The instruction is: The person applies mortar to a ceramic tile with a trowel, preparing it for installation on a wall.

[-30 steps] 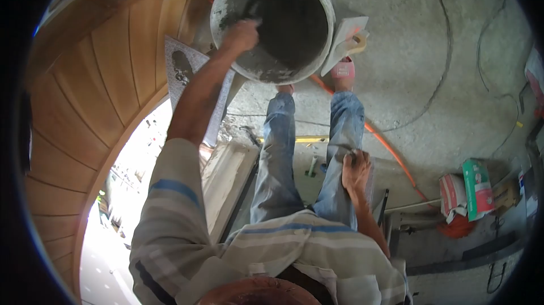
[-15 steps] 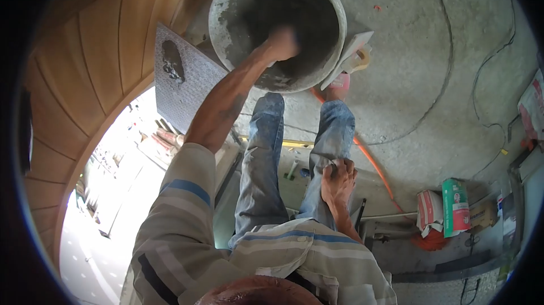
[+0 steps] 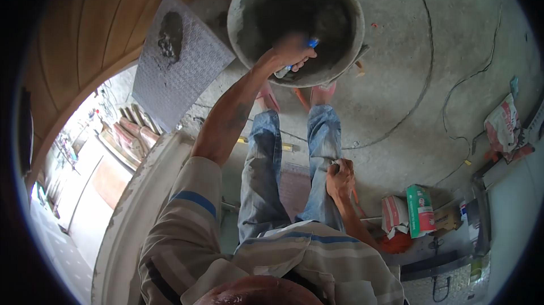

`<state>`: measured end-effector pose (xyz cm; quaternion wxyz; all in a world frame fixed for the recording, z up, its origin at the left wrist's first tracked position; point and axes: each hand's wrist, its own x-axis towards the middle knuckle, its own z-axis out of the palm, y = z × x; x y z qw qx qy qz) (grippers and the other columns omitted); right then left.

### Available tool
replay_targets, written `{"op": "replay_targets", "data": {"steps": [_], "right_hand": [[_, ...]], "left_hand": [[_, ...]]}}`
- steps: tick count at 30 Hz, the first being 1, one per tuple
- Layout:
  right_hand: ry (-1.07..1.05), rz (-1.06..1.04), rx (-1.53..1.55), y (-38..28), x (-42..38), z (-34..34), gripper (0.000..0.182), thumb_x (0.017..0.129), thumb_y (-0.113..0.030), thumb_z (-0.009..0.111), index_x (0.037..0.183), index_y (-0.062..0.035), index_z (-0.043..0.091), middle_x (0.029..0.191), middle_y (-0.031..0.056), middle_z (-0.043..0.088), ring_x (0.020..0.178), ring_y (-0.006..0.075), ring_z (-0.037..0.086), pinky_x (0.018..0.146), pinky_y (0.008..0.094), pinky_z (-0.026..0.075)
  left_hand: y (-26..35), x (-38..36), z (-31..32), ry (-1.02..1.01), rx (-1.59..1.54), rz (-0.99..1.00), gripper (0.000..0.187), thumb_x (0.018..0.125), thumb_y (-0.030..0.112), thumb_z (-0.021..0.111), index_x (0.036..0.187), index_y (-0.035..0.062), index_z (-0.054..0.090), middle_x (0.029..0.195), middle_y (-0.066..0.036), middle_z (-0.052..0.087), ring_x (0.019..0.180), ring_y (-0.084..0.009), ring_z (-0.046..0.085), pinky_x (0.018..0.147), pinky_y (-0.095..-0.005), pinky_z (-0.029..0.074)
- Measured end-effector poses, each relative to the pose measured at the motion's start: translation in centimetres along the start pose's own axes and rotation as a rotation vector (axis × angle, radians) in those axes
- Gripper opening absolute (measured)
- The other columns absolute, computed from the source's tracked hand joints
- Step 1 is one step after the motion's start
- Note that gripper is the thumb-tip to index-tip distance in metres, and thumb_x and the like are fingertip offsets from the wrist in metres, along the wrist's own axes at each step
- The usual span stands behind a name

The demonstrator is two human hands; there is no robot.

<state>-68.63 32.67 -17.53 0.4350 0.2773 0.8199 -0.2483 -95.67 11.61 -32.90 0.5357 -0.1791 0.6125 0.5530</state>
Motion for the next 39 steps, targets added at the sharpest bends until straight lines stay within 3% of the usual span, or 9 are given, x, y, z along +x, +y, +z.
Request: {"op": "replay_targets", "data": {"steps": [7,10,12,17,21,25,33,36,39], "right_hand": [[0.014,-0.030,-0.154,-0.8,-1.0,1.6,0.029,0.082,-0.021,0.047,0.099,-0.0004,0.060,0.104,0.0211,0.057,0.099,0.0376,0.055,0.088,0.0430,0.043],[0.010,0.002,-0.169,-1.2,-0.9,1.9,0.033,0.083,-0.023,0.045,0.100,-0.0001,0.061,0.106,0.0225,0.057,0.100,0.0386,0.055,0.087,0.0443,0.043],[0.032,-0.057,-0.185,-1.6,-0.7,2.5,0.033,0.083,-0.025,0.046,0.098,-0.0002,0.061,0.105,0.0225,0.057,0.098,0.0394,0.055,0.086,0.0450,0.044],[0.074,-0.041,-0.242,-2.8,-1.5,4.0,0.037,0.083,-0.027,0.044,0.098,0.0014,0.061,0.105,0.0245,0.057,0.098,0.0408,0.055,0.087,0.0464,0.043],[0.048,0.008,-0.305,-4.5,-2.4,5.2,0.038,0.084,-0.028,0.043,0.102,0.0013,0.060,0.111,0.0253,0.054,0.102,0.0410,0.053,0.089,0.0466,0.042],[0.050,0.037,-0.340,-5.9,-4.0,6.6,0.037,0.084,-0.028,0.044,0.102,0.0008,0.060,0.111,0.0257,0.053,0.104,0.0411,0.052,0.090,0.0467,0.041],[0.069,0.136,-0.416,-7.1,-5.2,9.8,0.034,0.085,-0.027,0.046,0.110,-0.0074,0.057,0.121,0.0180,0.050,0.110,0.0388,0.050,0.089,0.0536,0.041],[0.218,0.037,-0.438,-6.0,-5.4,11.7,0.027,0.086,-0.026,0.048,0.102,-0.0069,0.057,0.111,0.0187,0.054,0.103,0.0383,0.054,0.086,0.0481,0.044],[0.148,0.135,-0.402,-7.9,-6.8,11.6,0.028,0.086,-0.025,0.050,0.104,-0.0053,0.057,0.112,0.0197,0.053,0.103,0.0383,0.054,0.086,0.0480,0.045]], "left_hand": [[1.8,-11.3,-2.0,0.056,-0.045,0.131,0.024,0.082,0.022,0.063,0.081,0.0000,0.056,0.062,-0.005,0.053,0.046,-0.0113,0.049,0.040,-0.0278,0.037],[-0.1,-17.8,-3.9,0.214,-0.076,0.217,0.025,0.083,0.025,0.063,0.084,0.0012,0.057,0.062,-0.005,0.054,0.049,-0.0133,0.051,0.045,-0.0307,0.039],[-2.8,-21.1,-5.4,0.468,-0.012,0.439,0.027,0.083,0.027,0.063,0.086,0.0012,0.057,0.061,-0.008,0.055,0.050,-0.0202,0.052,0.050,-0.0355,0.041],[-6.5,-29.6,-12.3,0.878,0.345,0.242,0.025,0.083,0.023,0.063,0.093,0.0017,0.055,0.070,-0.021,0.059,0.065,-0.0400,0.060,0.058,-0.0430,0.045],[-9.6,-29.4,-17.3,1.040,0.530,0.212,0.028,0.080,0.014,0.060,0.102,0.0025,0.049,0.082,-0.024,0.060,0.074,-0.0431,0.060,0.063,-0.0487,0.046],[-11.7,-26.7,-19.9,1.092,0.625,0.261,0.035,0.078,0.009,0.057,0.109,0.0033,0.044,0.084,-0.025,0.059,0.075,-0.0445,0.060,0.065,-0.0504,0.046],[-12.3,-27.2,-21.9,0.863,0.554,0.142,0.041,0.078,0.008,0.055,0.115,0.0040,0.038,0.086,-0.028,0.060,0.077,-0.0463,0.060,0.065,-0.0526,0.045],[-10.6,-29.3,-22.3,0.861,0.617,0.142,0.037,0.077,0.007,0.054,0.111,0.0019,0.040,0.082,-0.028,0.061,0.078,-0.0446,0.060,0.066,-0.0531,0.045],[-10.1,-32.7,-23.3,0.829,0.676,0.147,0.035,0.077,0.008,0.055,0.109,0.0006,0.041,0.082,-0.027,0.061,0.077,-0.0447,0.060,0.066,-0.0533,0.045]]}}
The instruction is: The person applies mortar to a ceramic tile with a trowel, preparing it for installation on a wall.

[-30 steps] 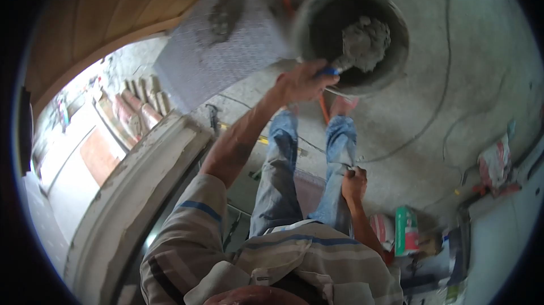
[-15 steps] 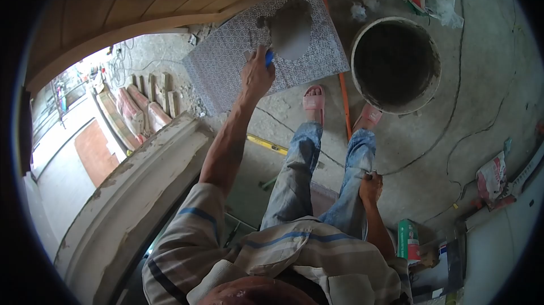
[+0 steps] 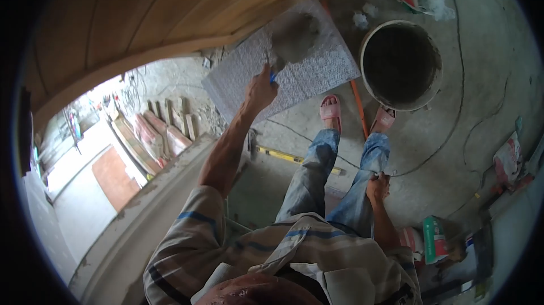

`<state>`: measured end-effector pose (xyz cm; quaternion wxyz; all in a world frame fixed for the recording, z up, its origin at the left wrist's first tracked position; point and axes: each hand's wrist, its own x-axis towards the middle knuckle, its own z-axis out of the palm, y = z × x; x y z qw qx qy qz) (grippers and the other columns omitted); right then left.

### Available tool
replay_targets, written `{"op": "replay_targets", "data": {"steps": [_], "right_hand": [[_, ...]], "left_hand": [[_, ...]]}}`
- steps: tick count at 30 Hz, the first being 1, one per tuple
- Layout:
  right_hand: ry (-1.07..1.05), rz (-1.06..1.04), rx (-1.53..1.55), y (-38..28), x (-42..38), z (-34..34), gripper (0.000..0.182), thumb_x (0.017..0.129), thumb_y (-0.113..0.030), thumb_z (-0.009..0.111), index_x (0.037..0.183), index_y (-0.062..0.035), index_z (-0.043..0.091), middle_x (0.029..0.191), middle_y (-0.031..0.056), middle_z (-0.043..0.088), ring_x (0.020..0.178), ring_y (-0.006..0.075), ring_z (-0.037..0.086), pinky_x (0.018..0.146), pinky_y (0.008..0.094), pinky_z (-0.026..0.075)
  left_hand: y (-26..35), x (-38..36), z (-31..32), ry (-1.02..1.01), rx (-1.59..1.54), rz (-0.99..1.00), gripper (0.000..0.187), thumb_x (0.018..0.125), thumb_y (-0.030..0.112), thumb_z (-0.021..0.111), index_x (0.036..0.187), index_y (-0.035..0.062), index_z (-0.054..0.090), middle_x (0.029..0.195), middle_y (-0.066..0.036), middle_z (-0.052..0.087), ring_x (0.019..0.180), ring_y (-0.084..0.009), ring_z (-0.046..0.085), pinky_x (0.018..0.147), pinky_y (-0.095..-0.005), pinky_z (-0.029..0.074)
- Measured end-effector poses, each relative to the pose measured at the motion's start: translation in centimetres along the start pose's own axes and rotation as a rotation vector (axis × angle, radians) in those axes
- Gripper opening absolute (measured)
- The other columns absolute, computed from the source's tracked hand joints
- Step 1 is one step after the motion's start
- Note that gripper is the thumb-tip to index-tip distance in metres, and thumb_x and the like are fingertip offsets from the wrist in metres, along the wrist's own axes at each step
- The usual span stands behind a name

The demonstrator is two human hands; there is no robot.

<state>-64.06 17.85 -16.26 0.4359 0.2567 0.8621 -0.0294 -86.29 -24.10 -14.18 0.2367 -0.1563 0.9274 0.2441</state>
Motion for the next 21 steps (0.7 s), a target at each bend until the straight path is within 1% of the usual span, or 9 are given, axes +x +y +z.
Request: {"op": "replay_targets", "data": {"steps": [2,4,5,8,12,15,18,20,21], "right_hand": [[-0.005,0.037,0.049,0.7,0.0,1.6,0.030,0.085,-0.025,0.052,0.105,-0.0032,0.056,0.112,0.0208,0.053,0.104,0.0378,0.054,0.085,0.0469,0.045],[0.047,0.031,0.156,3.7,1.6,7.1,0.030,0.084,-0.024,0.054,0.104,-0.0016,0.056,0.110,0.0220,0.054,0.103,0.0373,0.054,0.084,0.0451,0.046],[-0.033,-0.004,0.088,3.2,0.8,6.5,0.030,0.083,-0.025,0.053,0.110,-0.0116,0.052,0.119,0.0155,0.046,0.107,0.0378,0.051,0.083,0.0567,0.041],[-0.015,-0.041,0.107,2.9,-0.7,6.6,0.030,0.082,-0.026,0.054,0.108,-0.0105,0.053,0.115,0.0151,0.046,0.105,0.0391,0.050,0.079,0.0577,0.041],[0.041,-0.018,0.096,1.2,-2.6,5.1,0.027,0.082,-0.025,0.054,0.105,-0.0103,0.053,0.110,0.0144,0.046,0.103,0.0391,0.050,0.078,0.0566,0.042],[0.047,0.036,0.168,2.0,-2.7,6.9,0.027,0.082,-0.024,0.054,0.105,-0.0099,0.053,0.110,0.0148,0.047,0.101,0.0395,0.052,0.079,0.0553,0.043],[0.086,0.006,0.215,3.6,-2.5,8.9,0.029,0.082,-0.025,0.053,0.106,-0.0093,0.052,0.110,0.0156,0.048,0.099,0.0399,0.053,0.080,0.0539,0.043],[0.117,0.010,0.253,3.9,-2.5,10.1,0.029,0.083,-0.025,0.052,0.107,-0.0090,0.052,0.110,0.0159,0.049,0.099,0.0399,0.053,0.080,0.0536,0.043],[0.145,0.024,0.279,4.1,-2.1,10.2,0.030,0.083,-0.024,0.051,0.109,-0.0087,0.052,0.110,0.0162,0.049,0.099,0.0398,0.053,0.080,0.0532,0.043]], "left_hand": [[0.3,-0.1,-2.1,-0.075,0.030,0.026,0.033,0.078,0.009,0.056,0.107,0.0001,0.042,0.082,-0.026,0.061,0.075,-0.0447,0.060,0.065,-0.0533,0.045],[-0.3,-1.4,-3.8,0.077,0.141,0.184,0.031,0.079,0.013,0.058,0.104,0.0006,0.043,0.082,-0.021,0.059,0.070,-0.0441,0.059,0.064,-0.0529,0.046],[-0.3,-1.7,-5.2,0.074,0.164,0.193,0.031,0.079,0.013,0.058,0.104,0.0006,0.043,0.082,-0.021,0.059,0.070,-0.0441,0.059,0.064,-0.0529,0.046],[1.0,-0.4,-8.2,-0.001,0.382,0.334,0.025,0.082,0.018,0.057,0.099,0.0029,0.046,0.079,-0.015,0.058,0.066,-0.0368,0.061,0.058,-0.0481,0.050],[-0.8,6.0,-8.3,0.036,0.852,0.838,0.027,0.090,0.033,0.053,0.092,0.0064,0.047,0.072,-0.011,0.055,0.063,-0.0260,0.063,0.049,-0.0388,0.052],[-0.7,9.6,-6.2,-0.091,0.803,0.705,0.030,0.090,0.031,0.049,0.095,0.0023,0.052,0.079,-0.015,0.060,0.067,-0.0304,0.064,0.054,-0.0427,0.054],[-1.5,9.4,-3.9,-0.049,0.485,0.378,0.041,0.089,0.036,0.049,0.096,-0.0041,0.055,0.078,-0.021,0.062,0.068,-0.0351,0.065,0.060,-0.0460,0.052],[1.8,8.0,-6.8,-0.422,0.138,-0.128,0.051,0.088,0.042,0.050,0.091,-0.0080,0.059,0.069,-0.023,0.062,0.065,-0.0359,0.065,0.062,-0.0468,0.050],[2.5,7.6,-7.9,-0.435,0.128,-0.104,0.050,0.089,0.041,0.051,0.081,-0.0074,0.062,0.056,-0.019,0.057,0.055,-0.0308,0.063,0.056,-0.0427,0.049]]}}
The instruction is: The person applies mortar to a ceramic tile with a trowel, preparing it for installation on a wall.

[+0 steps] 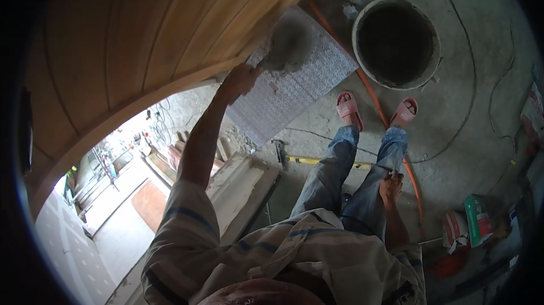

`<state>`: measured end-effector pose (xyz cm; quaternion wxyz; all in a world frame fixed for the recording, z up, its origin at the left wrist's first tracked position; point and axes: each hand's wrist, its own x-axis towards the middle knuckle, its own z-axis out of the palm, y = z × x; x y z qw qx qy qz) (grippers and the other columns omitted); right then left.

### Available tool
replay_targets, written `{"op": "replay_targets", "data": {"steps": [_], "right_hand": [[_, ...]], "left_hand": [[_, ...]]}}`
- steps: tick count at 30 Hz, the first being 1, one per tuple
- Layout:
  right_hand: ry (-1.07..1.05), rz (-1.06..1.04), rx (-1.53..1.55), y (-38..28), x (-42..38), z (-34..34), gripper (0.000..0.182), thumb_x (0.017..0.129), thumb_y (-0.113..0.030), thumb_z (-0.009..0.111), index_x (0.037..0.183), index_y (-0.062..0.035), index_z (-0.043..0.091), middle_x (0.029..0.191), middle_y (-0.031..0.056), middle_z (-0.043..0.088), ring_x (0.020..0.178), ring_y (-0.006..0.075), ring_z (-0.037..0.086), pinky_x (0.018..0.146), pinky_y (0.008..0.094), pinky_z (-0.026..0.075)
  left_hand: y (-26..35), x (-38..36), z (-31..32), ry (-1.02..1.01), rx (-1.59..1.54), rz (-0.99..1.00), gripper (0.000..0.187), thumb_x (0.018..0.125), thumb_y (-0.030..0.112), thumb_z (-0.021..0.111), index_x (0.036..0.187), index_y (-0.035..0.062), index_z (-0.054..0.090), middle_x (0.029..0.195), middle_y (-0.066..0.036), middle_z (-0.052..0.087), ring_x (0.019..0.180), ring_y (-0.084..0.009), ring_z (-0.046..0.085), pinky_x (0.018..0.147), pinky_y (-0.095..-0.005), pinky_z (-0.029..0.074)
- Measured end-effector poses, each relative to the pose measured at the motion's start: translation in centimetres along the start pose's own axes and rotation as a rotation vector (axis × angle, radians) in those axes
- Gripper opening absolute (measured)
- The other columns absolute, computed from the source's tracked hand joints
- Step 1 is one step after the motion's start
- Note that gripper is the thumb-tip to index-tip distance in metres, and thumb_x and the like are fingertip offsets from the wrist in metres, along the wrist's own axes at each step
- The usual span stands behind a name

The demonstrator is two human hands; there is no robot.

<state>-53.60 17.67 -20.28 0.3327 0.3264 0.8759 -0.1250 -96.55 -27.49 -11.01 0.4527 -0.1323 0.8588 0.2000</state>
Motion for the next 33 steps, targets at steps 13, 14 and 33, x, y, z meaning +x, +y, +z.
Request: {"op": "replay_targets", "data": {"steps": [13,14,33], "right_hand": [[-0.105,0.028,-0.090,-1.6,0.2,-1.8,0.031,0.086,-0.030,0.048,0.109,-0.0095,0.052,0.114,0.0152,0.047,0.101,0.0388,0.053,0.083,0.0550,0.041],[-0.109,0.014,-0.116,-1.6,0.6,-2.1,0.032,0.086,-0.031,0.049,0.109,-0.0097,0.052,0.113,0.0150,0.047,0.101,0.0388,0.053,0.083,0.0551,0.041],[-0.060,-0.070,-0.170,-3.6,2.6,-5.4,0.027,0.087,-0.025,0.049,0.101,-0.0029,0.055,0.098,0.0187,0.055,0.093,0.0357,0.056,0.077,0.0446,0.047]], "left_hand": [[2.4,-2.4,9.1,0.025,-0.866,-0.076,0.042,0.092,0.039,0.045,0.068,0.0057,0.051,0.054,-0.003,0.048,0.043,-0.0147,0.049,0.044,-0.0298,0.040],[3.4,-3.1,9.0,-0.020,-0.884,-0.125,0.042,0.092,0.038,0.043,0.068,0.0050,0.051,0.054,-0.004,0.048,0.042,-0.0148,0.048,0.044,-0.0299,0.041],[10.7,-6.5,16.8,0.045,-1.319,-0.432,0.036,0.091,0.036,0.043,0.075,0.0046,0.047,0.054,-0.007,0.046,0.039,-0.0182,0.046,0.035,-0.0343,0.038]]}}
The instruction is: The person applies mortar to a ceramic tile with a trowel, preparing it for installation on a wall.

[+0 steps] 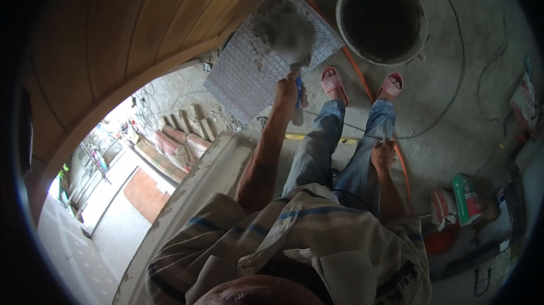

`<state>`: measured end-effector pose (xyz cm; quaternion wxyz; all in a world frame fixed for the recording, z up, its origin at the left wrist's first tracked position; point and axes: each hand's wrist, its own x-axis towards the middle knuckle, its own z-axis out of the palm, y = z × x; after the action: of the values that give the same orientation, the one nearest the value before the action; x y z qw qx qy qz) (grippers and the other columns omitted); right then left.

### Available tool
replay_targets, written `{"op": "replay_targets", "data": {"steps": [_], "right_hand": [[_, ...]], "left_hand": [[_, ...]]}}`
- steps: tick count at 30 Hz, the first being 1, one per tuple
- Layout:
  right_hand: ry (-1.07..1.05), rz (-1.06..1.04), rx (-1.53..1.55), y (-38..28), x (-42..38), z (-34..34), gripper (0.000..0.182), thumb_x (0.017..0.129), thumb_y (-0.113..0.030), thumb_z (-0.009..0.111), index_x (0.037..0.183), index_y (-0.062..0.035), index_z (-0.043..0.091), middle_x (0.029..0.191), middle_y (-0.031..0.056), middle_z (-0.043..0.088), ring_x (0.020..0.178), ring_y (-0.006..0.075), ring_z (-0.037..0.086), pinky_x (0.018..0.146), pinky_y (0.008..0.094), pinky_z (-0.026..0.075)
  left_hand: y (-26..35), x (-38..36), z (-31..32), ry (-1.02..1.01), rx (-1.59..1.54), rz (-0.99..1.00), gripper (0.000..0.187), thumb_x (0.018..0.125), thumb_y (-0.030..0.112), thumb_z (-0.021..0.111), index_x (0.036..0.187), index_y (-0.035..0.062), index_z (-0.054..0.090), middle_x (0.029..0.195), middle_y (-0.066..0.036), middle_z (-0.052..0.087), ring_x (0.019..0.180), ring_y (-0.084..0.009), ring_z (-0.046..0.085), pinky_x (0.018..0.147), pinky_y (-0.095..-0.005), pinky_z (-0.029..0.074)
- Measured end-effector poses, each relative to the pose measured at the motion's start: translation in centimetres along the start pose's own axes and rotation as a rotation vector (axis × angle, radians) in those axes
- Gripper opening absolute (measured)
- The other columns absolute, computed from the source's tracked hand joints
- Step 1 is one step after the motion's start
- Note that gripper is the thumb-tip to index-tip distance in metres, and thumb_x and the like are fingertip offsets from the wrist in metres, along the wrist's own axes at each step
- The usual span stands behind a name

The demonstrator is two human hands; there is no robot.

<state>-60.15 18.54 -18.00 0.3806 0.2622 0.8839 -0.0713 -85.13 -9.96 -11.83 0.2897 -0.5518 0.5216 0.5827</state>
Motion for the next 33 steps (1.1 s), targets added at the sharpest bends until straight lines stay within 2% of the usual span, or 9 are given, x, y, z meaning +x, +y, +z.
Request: {"op": "replay_targets", "data": {"steps": [4,6,8,11,13,17,25,28,33], "right_hand": [[-0.168,0.127,0.044,0.1,0.4,-0.8,0.032,0.085,-0.027,0.050,0.113,-0.0111,0.052,0.117,0.0153,0.047,0.108,0.0373,0.051,0.085,0.0568,0.039],[-0.150,0.117,0.063,0.1,1.0,-0.9,0.032,0.085,-0.027,0.049,0.113,-0.0107,0.052,0.116,0.0151,0.047,0.108,0.0373,0.051,0.086,0.0569,0.039],[-0.168,0.148,0.110,-0.1,0.4,-1.3,0.032,0.086,-0.028,0.049,0.113,-0.0104,0.052,0.116,0.0148,0.047,0.107,0.0378,0.051,0.087,0.0571,0.038],[-0.158,0.154,0.087,-0.3,0.1,-0.8,0.032,0.087,-0.028,0.048,0.113,-0.0099,0.053,0.116,0.0149,0.047,0.107,0.0381,0.051,0.088,0.0569,0.038],[-0.169,0.183,0.094,-1.2,-0.1,-1.9,0.033,0.087,-0.029,0.048,0.114,-0.0098,0.053,0.117,0.0150,0.047,0.108,0.0379,0.051,0.089,0.0566,0.038],[-0.182,0.186,0.092,-0.8,0.0,-1.2,0.037,0.087,-0.029,0.048,0.118,-0.0094,0.052,0.119,0.0156,0.046,0.110,0.0374,0.050,0.091,0.0557,0.038],[-0.212,0.187,0.113,-1.2,-0.1,-2.1,0.040,0.088,-0.028,0.046,0.123,-0.0079,0.048,0.122,0.0173,0.045,0.112,0.0382,0.049,0.092,0.0562,0.037],[-0.175,0.129,0.115,-0.9,0.9,-1.0,0.042,0.089,-0.030,0.046,0.124,-0.0075,0.047,0.122,0.0181,0.044,0.112,0.0396,0.048,0.091,0.0564,0.037],[-0.207,0.165,0.113,-0.2,0.5,-0.6,0.041,0.089,-0.031,0.046,0.123,-0.0073,0.047,0.121,0.0177,0.044,0.111,0.0393,0.048,0.090,0.0572,0.038]], "left_hand": [[-0.4,1.5,1.0,0.042,-0.006,0.106,0.039,0.091,0.037,0.042,0.073,0.0039,0.048,0.053,-0.007,0.045,0.039,-0.0184,0.046,0.037,-0.0340,0.040],[-0.3,3.0,0.8,-0.045,0.855,0.326,0.042,0.093,0.033,0.037,0.086,-0.0045,0.055,0.065,-0.020,0.060,0.053,-0.0360,0.060,0.053,-0.0446,0.049],[-1.2,2.0,0.1,-0.047,0.956,0.358,0.044,0.092,0.032,0.038,0.091,-0.0074,0.057,0.075,-0.027,0.061,0.066,-0.0436,0.062,0.065,-0.0474,0.049],[-1.1,0.3,-0.1,-0.011,0.677,0.234,0.043,0.093,0.034,0.037,0.086,-0.0035,0.057,0.067,-0.021,0.060,0.055,-0.0363,0.060,0.054,-0.0453,0.048],[-0.4,-0.8,1.3,0.077,-0.110,-0.117,0.037,0.093,0.037,0.037,0.080,0.0042,0.050,0.055,-0.007,0.047,0.041,-0.0194,0.045,0.039,-0.0326,0.039],[-1.5,0.6,4.2,-0.026,-0.166,-0.086,0.034,0.093,0.036,0.036,0.082,0.0063,0.048,0.055,-0.007,0.045,0.042,-0.0188,0.043,0.039,-0.0319,0.038],[-1.2,0.0,2.8,-0.135,0.174,0.019,0.038,0.092,0.036,0.041,0.077,0.0030,0.051,0.055,-0.009,0.050,0.042,-0.0206,0.048,0.040,-0.0358,0.041],[3.2,-1.5,1.3,0.024,0.183,-0.029,0.037,0.091,0.033,0.044,0.072,0.0029,0.051,0.052,-0.008,0.048,0.040,-0.0194,0.047,0.040,-0.0362,0.041],[9.2,2.8,-2.2,0.033,0.763,0.318,0.042,0.093,0.038,0.041,0.077,0.0001,0.051,0.057,-0.010,0.050,0.043,-0.0226,0.051,0.042,-0.0373,0.044]]}}
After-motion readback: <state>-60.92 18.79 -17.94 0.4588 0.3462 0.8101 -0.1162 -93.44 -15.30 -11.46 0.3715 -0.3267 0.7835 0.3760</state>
